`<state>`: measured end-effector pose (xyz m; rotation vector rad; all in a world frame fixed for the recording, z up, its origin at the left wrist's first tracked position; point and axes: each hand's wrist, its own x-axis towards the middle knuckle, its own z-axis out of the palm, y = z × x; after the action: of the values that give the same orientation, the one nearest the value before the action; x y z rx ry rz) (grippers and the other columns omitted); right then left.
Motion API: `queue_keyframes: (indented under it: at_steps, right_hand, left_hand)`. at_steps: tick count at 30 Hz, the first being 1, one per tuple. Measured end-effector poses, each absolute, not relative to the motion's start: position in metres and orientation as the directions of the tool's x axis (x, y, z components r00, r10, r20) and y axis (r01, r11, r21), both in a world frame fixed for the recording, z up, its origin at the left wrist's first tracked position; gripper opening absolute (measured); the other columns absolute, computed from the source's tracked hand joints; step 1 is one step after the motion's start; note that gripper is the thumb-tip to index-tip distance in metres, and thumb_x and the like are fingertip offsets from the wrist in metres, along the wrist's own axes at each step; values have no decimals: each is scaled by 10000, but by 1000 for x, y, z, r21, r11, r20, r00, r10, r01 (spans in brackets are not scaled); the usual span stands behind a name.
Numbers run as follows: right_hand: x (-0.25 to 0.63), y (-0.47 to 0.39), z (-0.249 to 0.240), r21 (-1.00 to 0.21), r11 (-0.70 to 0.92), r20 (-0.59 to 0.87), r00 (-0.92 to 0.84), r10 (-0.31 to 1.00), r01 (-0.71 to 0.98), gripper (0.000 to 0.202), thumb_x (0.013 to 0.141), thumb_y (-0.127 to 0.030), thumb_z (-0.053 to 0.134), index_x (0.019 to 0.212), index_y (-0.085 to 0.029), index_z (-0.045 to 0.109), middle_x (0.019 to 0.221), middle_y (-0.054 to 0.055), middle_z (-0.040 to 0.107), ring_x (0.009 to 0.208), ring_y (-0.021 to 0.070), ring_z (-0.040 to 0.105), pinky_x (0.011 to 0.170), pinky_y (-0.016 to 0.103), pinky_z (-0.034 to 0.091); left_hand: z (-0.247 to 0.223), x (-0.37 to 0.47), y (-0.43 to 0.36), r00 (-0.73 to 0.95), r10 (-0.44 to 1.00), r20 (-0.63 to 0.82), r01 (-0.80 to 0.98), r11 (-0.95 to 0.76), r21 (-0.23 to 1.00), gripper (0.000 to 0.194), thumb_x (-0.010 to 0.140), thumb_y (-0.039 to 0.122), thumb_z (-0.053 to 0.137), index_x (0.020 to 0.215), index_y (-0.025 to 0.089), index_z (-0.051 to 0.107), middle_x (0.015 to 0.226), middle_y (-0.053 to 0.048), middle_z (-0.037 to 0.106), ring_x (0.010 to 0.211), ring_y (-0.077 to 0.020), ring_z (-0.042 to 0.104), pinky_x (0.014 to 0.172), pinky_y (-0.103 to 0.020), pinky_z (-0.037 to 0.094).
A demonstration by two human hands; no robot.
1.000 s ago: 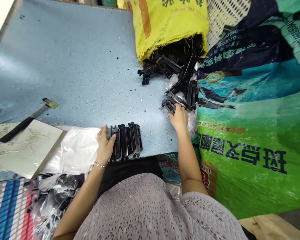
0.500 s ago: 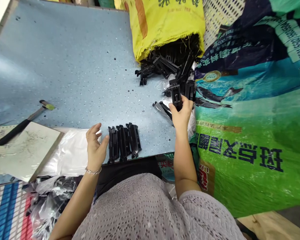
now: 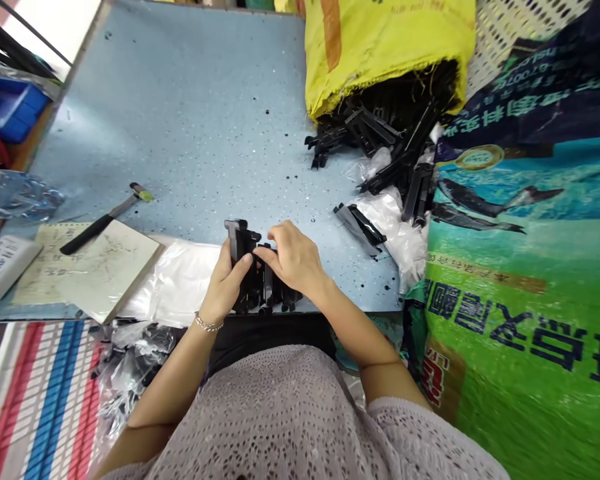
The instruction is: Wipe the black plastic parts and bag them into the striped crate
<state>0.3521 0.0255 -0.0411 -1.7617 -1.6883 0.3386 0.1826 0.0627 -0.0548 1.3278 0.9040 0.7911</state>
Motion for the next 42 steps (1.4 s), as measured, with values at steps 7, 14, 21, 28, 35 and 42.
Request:
queue_keyframes:
  at_steps: [7,14,21,28,35,42]
  right_hand:
    - [348,43,-42,-637,124,176,-13,984,761,472,1066,-548,268,845,-212,515,722,12,581,641,148,535,603,286,358]
    - [314,-7,-65,-579,275,92,-273,958,768,419,1067,-468,364,843,-191,584,783,49,653,716,169,590,636,293,372]
    - [453,-3,-75,-380,-427,218,527,821,821,294,1037,-293,375,1091,-167,635,1066,151,655,959,260,584,813,372,441]
    - [538,-14,-98,-176,-675,-39,680,732,717,372,965,-216,464,1288,-123,625,1219,227,620,1133,352,561,948,485,434]
    - [538,-29,-76,-510,-579,276,759,590,636,374,990,-284,403,1291,-145,574,1259,191,607,1214,307,552,1031,482,424]
    - [385,-8,-49,-894,-152,35,404,914,421,202,1012,-390,452,1041,-222,561,953,58,677,862,187,645,781,322,515]
  left_hand:
    - [-58,176,70,385,907,-169,-1,184,983,548,933,426,601,1445,280,471,1266,-92,606,878,-189,666,733,-314,586]
    - [-59,170,77,291,923,-251,61,244,968,498,960,532,497,1358,233,507,871,-47,686,696,-191,676,644,-313,559]
    - [-78,135,84,251,936,-248,902,-133,412,548,1003,462,343,1404,153,551,933,-184,751,913,-381,720,820,-475,517]
    - [-95,162,68,312,900,-304,923,-212,320,619,1016,515,295,1446,130,518,906,-226,753,809,-377,730,739,-466,517]
    - [-88,146,72,428,900,-83,771,-315,554,506,994,487,417,1317,155,622,1103,-192,697,991,-336,675,869,-472,520]
    - [-70,203,58,570,819,72,-17,-76,997,696,959,512,541,1559,287,270,1419,-141,548,1284,-257,567,1063,-441,486]
